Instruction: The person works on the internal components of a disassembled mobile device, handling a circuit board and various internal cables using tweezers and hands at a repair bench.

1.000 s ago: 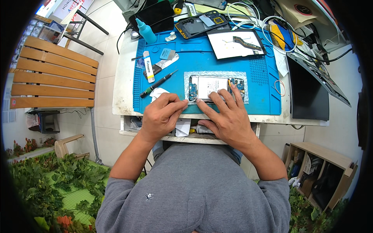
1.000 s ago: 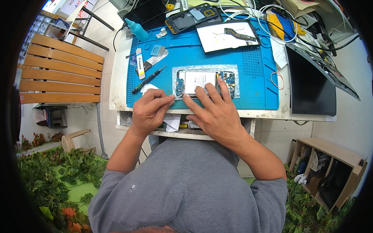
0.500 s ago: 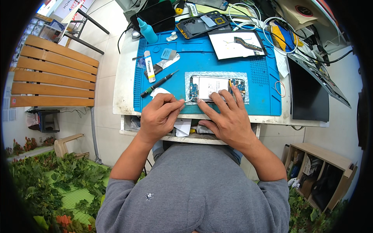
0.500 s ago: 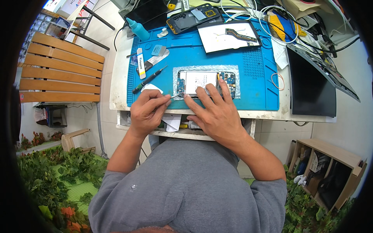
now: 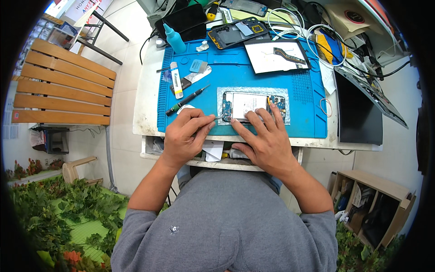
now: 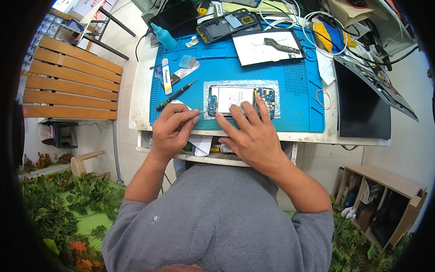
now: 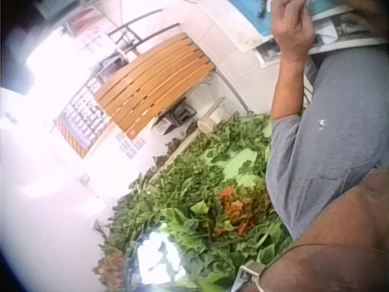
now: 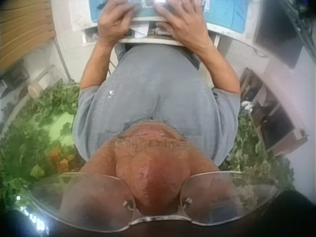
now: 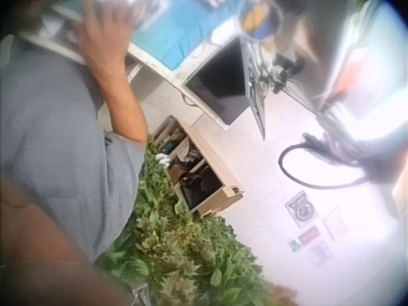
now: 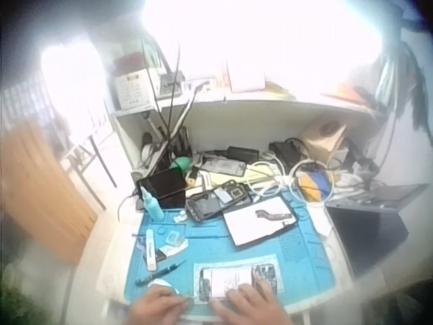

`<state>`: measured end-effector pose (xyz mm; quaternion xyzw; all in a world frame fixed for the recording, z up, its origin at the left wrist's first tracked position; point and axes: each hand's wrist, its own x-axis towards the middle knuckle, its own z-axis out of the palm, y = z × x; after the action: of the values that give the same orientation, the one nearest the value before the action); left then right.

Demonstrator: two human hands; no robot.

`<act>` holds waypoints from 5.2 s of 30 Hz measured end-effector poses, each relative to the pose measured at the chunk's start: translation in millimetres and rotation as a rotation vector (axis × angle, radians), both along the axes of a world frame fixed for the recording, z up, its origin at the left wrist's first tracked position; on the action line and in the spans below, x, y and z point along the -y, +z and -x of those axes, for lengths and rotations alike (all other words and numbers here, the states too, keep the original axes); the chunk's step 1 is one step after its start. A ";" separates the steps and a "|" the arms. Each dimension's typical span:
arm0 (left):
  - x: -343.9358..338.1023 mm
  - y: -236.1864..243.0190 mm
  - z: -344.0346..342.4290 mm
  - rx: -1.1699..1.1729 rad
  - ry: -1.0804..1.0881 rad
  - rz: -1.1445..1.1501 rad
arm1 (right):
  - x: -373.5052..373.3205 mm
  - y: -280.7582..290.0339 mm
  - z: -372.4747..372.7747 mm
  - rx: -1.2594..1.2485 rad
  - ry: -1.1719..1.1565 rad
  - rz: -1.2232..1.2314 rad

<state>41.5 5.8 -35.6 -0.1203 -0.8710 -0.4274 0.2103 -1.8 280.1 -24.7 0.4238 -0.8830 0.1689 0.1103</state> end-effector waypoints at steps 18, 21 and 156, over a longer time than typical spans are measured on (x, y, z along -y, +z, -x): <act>7.3 13.8 43.2 0.062 0.178 0.272 | -1.2 -4.2 -3.8 -0.001 -0.014 0.027; 10.0 12.8 50.9 0.027 0.181 0.348 | -0.7 -2.2 -5.5 0.000 -0.018 0.014; -35.6 56.9 168.1 -0.332 -0.429 0.445 | -55.9 53.0 13.6 -0.232 -0.312 0.387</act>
<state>-126.6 41.5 21.3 -0.4115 -0.8516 -0.2360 0.2230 -15.4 336.0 28.3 0.2702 -0.8704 0.2655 0.3145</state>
